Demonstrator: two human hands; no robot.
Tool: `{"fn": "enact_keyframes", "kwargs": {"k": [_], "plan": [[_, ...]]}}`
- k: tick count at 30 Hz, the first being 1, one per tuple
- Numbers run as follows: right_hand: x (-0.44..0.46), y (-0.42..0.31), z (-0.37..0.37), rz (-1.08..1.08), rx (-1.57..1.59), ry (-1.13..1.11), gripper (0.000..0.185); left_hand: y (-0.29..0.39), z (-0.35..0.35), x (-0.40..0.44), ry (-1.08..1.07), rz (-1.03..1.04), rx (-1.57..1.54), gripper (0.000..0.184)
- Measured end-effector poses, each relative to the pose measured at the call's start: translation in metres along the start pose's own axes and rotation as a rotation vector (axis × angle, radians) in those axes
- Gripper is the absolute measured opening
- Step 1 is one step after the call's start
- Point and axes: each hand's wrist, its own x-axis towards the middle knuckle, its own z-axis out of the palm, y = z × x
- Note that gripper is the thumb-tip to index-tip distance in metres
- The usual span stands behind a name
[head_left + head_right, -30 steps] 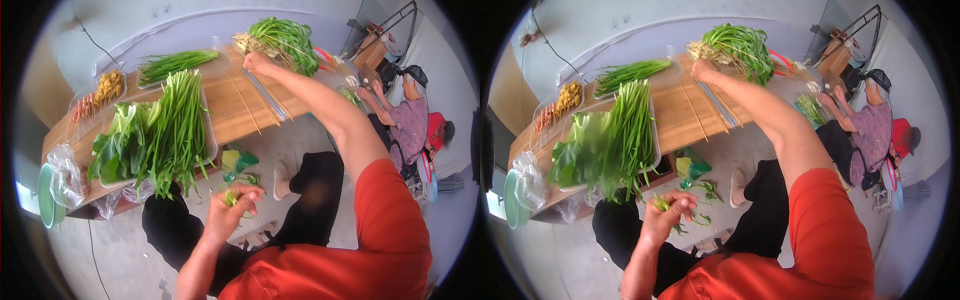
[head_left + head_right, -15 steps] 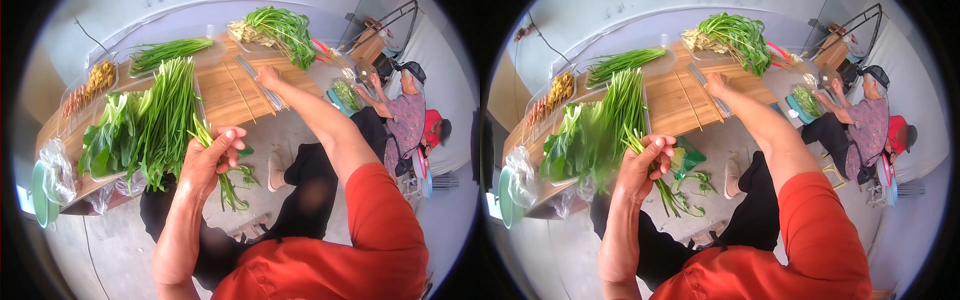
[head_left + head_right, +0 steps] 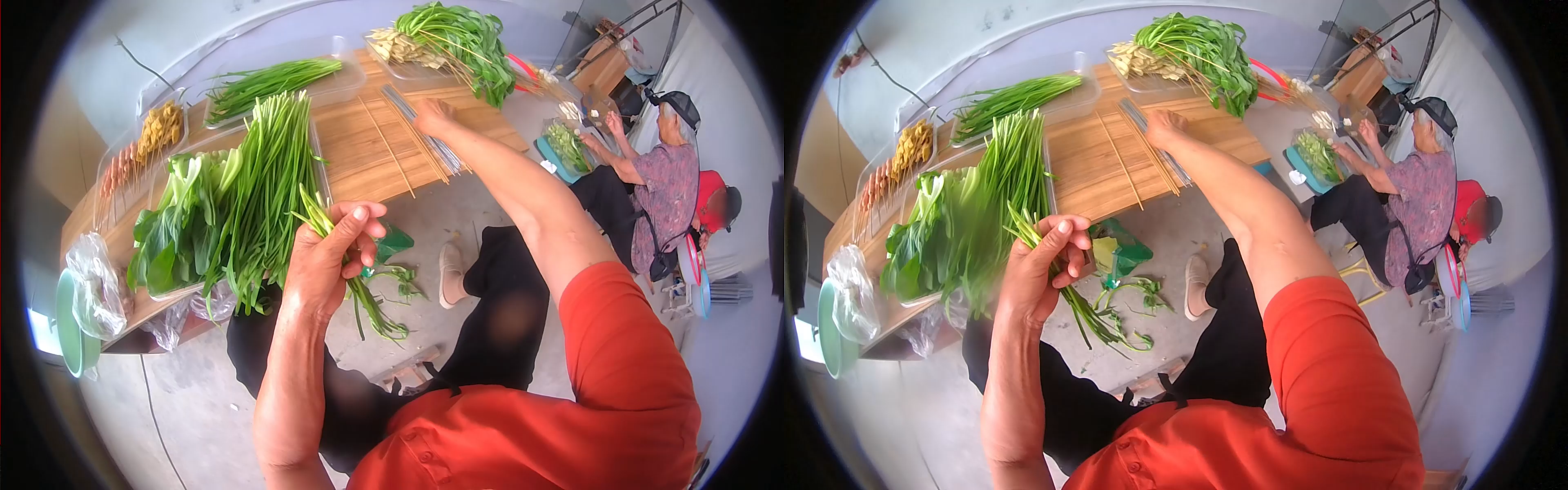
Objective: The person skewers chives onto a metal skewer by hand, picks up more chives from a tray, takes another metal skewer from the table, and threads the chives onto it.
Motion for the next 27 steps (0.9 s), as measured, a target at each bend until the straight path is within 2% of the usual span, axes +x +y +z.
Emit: {"fn": "enact_keyframes", "kwargs": {"k": [4, 7, 10, 12, 16, 18, 22, 23, 25, 27], "plan": [[0.01, 0.004, 0.008, 0.02, -0.001, 0.017, 0.027, -0.003, 0.002, 0.003, 0.019, -0.017, 0.007, 0.021], [0.015, 0.009, 0.014, 0.076, 0.087, 0.057, 0.025, -0.003, 0.004, 0.004, 0.024, -0.015, 0.022, 0.021], [0.014, 0.019, 0.01, 0.027, 0.218, 0.083, 0.023, -0.007, 0.004, 0.007, 0.014, -0.022, 0.024, 0.022], [0.015, 0.024, 0.001, -0.019, 0.284, -0.073, 0.02, -0.009, 0.005, 0.01, 0.023, -0.031, 0.05, 0.023], [0.017, 0.03, 0.001, -0.06, 0.41, -0.083, 0.017, -0.01, 0.007, 0.013, 0.042, -0.034, 0.072, 0.023], [-0.003, 0.031, -0.007, -0.186, 0.879, -0.148, 0.017, -0.008, 0.004, 0.012, 0.069, -0.032, 0.074, 0.023], [-0.097, 0.011, -0.051, -0.231, 1.589, -0.395, 0.008, 0.001, -0.001, 0.011, 0.05, -0.034, 0.057, 0.024], [-0.115, 0.007, -0.057, -0.235, 1.588, -0.418, 0.008, 0.004, 0.0, 0.014, 0.069, -0.034, 0.052, 0.024], [-0.146, 0.001, -0.066, -0.36, 1.843, -0.584, 0.007, 0.009, 0.006, 0.024, 0.029, -0.068, 0.126, 0.024], [-0.161, -0.008, -0.07, -0.405, 1.847, -0.537, 0.008, 0.013, 0.016, 0.033, 0.02, -0.093, 0.133, 0.023]]}}
